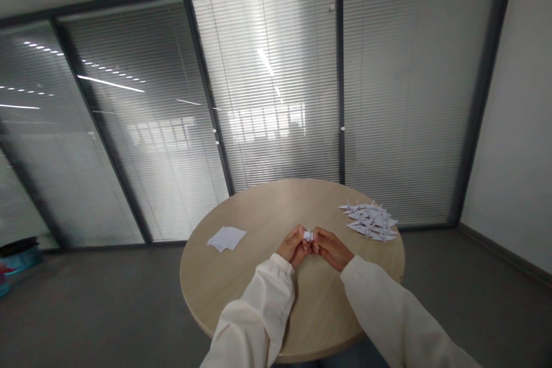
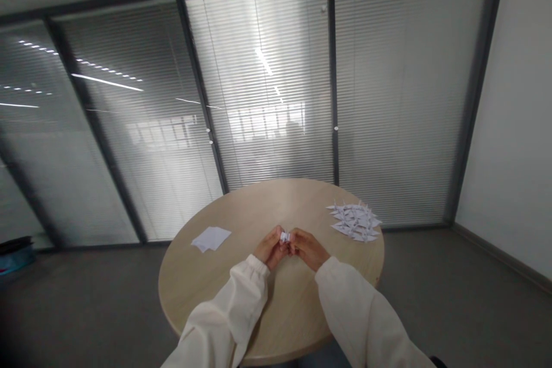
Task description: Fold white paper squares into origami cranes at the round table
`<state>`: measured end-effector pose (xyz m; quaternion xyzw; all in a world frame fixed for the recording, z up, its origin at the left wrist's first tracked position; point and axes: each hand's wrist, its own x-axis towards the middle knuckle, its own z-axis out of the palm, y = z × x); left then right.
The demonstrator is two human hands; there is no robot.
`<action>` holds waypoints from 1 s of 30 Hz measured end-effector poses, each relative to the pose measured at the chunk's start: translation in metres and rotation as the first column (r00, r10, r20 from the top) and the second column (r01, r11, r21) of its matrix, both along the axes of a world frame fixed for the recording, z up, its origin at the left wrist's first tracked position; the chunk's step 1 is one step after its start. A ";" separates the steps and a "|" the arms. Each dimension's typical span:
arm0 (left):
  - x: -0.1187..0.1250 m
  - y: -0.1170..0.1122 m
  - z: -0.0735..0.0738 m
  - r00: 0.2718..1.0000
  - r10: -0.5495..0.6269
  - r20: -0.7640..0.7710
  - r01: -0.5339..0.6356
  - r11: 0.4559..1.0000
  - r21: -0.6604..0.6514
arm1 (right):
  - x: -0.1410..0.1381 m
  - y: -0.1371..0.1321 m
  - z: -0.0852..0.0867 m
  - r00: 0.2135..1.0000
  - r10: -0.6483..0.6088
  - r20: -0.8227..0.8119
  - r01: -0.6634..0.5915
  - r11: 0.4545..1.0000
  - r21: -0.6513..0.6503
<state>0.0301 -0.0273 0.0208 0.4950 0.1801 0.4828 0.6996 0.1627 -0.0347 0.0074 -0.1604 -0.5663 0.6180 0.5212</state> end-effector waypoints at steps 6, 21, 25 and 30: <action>-0.001 0.001 0.000 1.000 0.022 -0.015 -0.023 1.000 -0.014 | 0.001 0.000 0.001 0.999 0.026 -0.031 -0.027 1.000 -0.014; -0.005 0.006 0.001 0.996 0.081 -0.044 -0.083 0.996 -0.029 | 0.004 0.005 -0.003 0.996 -0.012 -0.089 0.004 0.997 -0.082; -0.004 0.004 0.003 0.998 0.056 -0.030 -0.056 0.998 -0.011 | 0.003 0.004 -0.002 0.993 0.008 -0.117 -0.017 0.997 -0.080; -0.005 0.002 0.006 1.000 0.005 0.002 -0.005 1.000 -0.006 | 0.004 0.005 -0.002 0.990 0.006 -0.138 -0.017 0.996 -0.083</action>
